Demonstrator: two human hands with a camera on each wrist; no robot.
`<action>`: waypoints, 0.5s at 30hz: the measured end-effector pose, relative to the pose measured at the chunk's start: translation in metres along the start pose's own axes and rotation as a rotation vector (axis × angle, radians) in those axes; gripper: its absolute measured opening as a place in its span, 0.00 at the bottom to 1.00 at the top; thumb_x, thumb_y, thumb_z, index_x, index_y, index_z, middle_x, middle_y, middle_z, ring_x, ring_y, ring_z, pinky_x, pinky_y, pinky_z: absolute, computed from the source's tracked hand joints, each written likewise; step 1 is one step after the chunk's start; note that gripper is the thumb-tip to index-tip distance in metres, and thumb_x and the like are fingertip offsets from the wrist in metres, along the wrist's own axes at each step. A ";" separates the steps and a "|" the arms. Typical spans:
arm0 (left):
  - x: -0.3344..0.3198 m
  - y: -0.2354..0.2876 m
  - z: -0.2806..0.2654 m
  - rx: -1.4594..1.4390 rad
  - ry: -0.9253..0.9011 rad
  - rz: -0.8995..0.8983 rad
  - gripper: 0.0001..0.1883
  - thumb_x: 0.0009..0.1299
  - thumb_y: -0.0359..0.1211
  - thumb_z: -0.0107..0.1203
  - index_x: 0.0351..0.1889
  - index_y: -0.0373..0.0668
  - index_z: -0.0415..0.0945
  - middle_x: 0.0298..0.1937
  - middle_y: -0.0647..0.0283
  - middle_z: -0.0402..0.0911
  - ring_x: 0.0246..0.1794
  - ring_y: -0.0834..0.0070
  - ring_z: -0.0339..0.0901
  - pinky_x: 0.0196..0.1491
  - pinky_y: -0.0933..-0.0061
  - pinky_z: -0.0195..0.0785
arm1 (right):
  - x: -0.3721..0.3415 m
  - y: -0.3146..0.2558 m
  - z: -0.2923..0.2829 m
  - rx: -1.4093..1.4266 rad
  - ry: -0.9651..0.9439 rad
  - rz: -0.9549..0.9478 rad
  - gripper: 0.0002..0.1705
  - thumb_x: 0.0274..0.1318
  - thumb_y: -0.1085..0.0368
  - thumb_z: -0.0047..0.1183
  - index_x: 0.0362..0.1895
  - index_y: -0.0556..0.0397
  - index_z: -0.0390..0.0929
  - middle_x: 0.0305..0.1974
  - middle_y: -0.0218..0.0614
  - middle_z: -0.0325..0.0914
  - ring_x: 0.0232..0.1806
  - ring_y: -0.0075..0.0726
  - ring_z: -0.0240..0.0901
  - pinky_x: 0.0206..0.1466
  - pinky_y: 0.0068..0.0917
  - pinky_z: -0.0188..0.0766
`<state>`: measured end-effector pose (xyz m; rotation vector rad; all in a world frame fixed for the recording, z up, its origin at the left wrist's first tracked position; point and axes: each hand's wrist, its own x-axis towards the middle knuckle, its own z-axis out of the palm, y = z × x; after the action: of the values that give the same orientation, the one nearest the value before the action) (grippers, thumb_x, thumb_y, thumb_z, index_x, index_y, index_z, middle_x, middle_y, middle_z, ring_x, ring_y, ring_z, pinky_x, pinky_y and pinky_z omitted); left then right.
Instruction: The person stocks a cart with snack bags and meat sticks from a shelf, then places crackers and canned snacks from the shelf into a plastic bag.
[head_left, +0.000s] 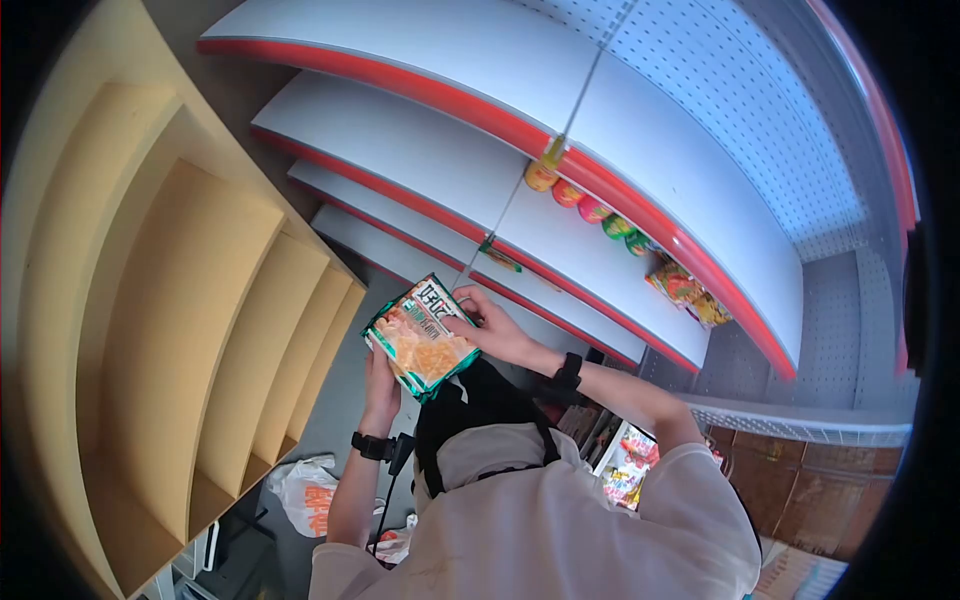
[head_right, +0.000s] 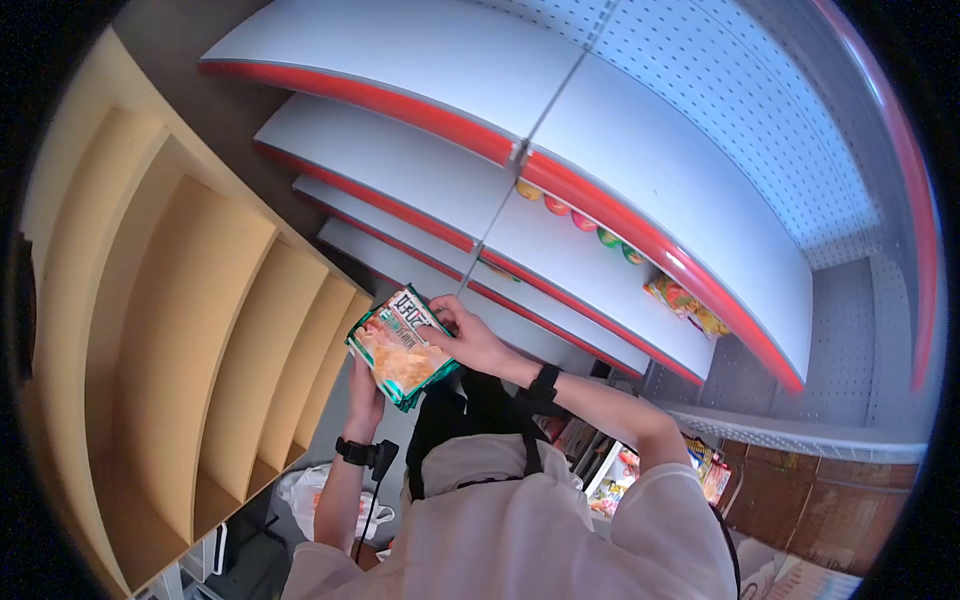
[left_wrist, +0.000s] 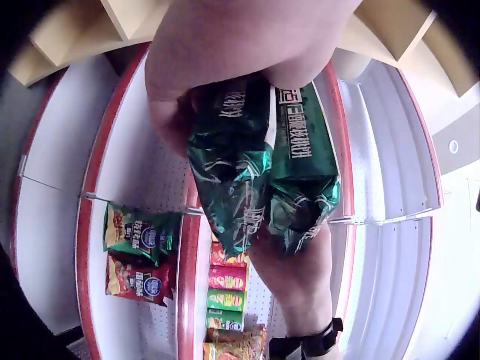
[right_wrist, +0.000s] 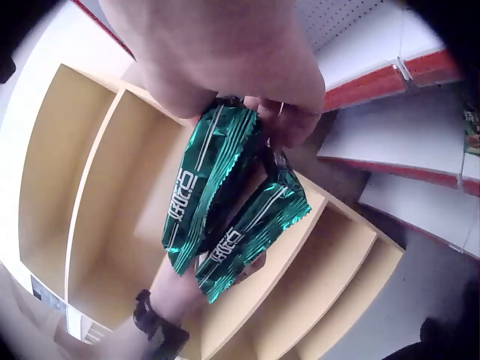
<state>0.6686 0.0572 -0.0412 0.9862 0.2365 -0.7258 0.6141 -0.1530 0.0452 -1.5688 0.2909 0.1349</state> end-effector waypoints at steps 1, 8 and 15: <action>-0.001 -0.005 -0.001 0.004 -0.034 -0.023 0.30 0.77 0.52 0.36 0.68 0.42 0.56 0.66 0.62 0.65 0.64 0.70 0.66 0.65 0.67 0.60 | -0.006 0.006 0.000 0.006 0.014 0.004 0.21 0.61 0.62 0.55 0.53 0.52 0.62 0.42 0.31 0.73 0.45 0.19 0.68 0.46 0.19 0.66; -0.029 -0.016 0.008 0.001 -0.022 -0.004 0.31 0.77 0.53 0.33 0.67 0.40 0.58 0.65 0.60 0.66 0.63 0.70 0.67 0.63 0.68 0.61 | -0.045 0.030 0.000 -0.005 0.005 -0.072 0.22 0.62 0.60 0.54 0.55 0.52 0.60 0.47 0.29 0.69 0.49 0.19 0.65 0.50 0.19 0.65; -0.089 -0.043 -0.012 0.041 -0.065 0.012 0.32 0.76 0.55 0.32 0.68 0.40 0.56 0.66 0.60 0.65 0.63 0.69 0.67 0.63 0.68 0.62 | -0.095 0.062 0.025 0.124 -0.118 -0.048 0.37 0.59 0.49 0.56 0.61 0.57 0.52 0.54 0.38 0.64 0.54 0.28 0.63 0.55 0.26 0.65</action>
<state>0.5758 0.0928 -0.0330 1.0007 0.1590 -0.7531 0.5087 -0.1189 0.0104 -1.4372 0.1652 0.1684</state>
